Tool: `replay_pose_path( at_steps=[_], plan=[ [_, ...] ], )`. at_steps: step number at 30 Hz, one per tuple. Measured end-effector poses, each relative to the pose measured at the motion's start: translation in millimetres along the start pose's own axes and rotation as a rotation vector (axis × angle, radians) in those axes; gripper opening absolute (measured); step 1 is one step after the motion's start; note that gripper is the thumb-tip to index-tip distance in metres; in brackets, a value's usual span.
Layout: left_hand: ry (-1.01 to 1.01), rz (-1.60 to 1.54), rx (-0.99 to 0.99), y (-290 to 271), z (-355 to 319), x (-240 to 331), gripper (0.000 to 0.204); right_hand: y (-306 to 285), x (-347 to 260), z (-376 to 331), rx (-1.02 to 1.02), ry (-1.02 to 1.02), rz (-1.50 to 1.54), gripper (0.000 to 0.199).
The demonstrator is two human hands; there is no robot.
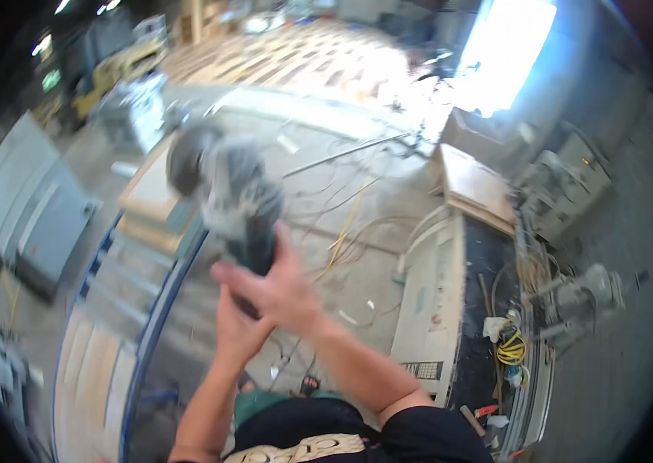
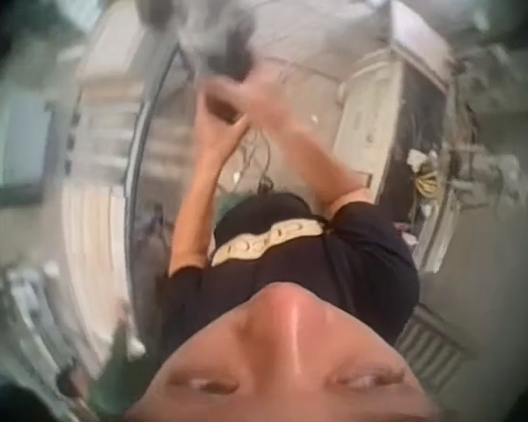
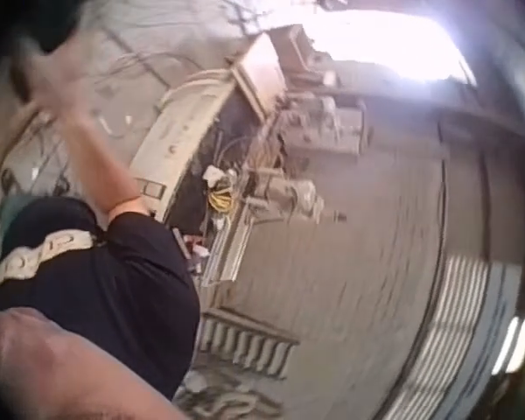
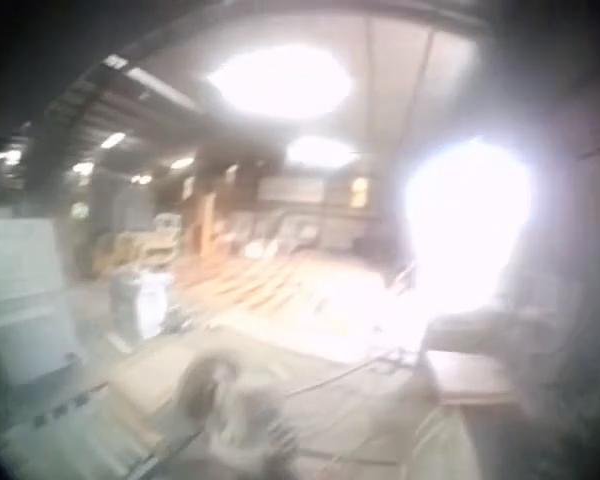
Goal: Sanding the surface of wooden door or cabinet panels using an orbital sander in a factory.
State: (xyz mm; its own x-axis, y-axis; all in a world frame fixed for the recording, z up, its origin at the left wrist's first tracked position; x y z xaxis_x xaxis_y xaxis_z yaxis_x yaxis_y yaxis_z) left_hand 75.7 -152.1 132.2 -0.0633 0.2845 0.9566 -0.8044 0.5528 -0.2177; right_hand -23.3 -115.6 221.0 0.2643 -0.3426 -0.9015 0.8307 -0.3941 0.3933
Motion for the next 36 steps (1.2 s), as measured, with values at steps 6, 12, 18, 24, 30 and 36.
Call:
replay_pose_path(
  at_steps=[6,12,18,24,30,36],
  plan=[
    [0.095,-0.078,-0.155,24.3,-54.8,-1.6,0.069,-46.3,48.8,-33.7,-0.077,0.095,0.311,0.063],
    [-0.369,-0.295,-0.419,73.2,-100.4,-50.9,0.055,-68.8,54.1,-50.4,0.000,-0.021,0.434,0.054],
    [-0.545,-0.092,-0.242,66.7,-119.4,-93.7,0.062,-129.5,178.9,-68.0,0.066,0.288,0.572,0.063],
    [-0.480,-0.023,-0.114,49.6,-148.3,-155.8,0.059,-122.7,242.9,-89.1,0.200,0.345,0.450,0.065],
    [-0.648,-0.397,-0.235,-8.9,-173.2,-163.0,0.057,-62.5,284.6,-87.4,0.149,0.458,0.397,0.065],
    [-0.571,-0.627,-0.310,-117.9,-181.5,-170.4,0.054,58.3,341.4,-69.6,-0.031,0.595,0.901,0.083]
  ],
)
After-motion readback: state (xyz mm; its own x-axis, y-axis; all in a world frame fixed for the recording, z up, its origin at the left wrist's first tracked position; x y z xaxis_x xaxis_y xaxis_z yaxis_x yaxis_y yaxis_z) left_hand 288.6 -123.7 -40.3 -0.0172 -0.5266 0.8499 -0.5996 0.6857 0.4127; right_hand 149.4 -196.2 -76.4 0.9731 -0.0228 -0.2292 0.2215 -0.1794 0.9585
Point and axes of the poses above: each hand's wrist, its own z-axis towards the middle knuckle, its own y-axis out of the palm, x = y × z, the point moved 10 cm from there along z, towards the middle knuckle, and after that the axes turned 15 degrees about z, right-handed, at the moved point
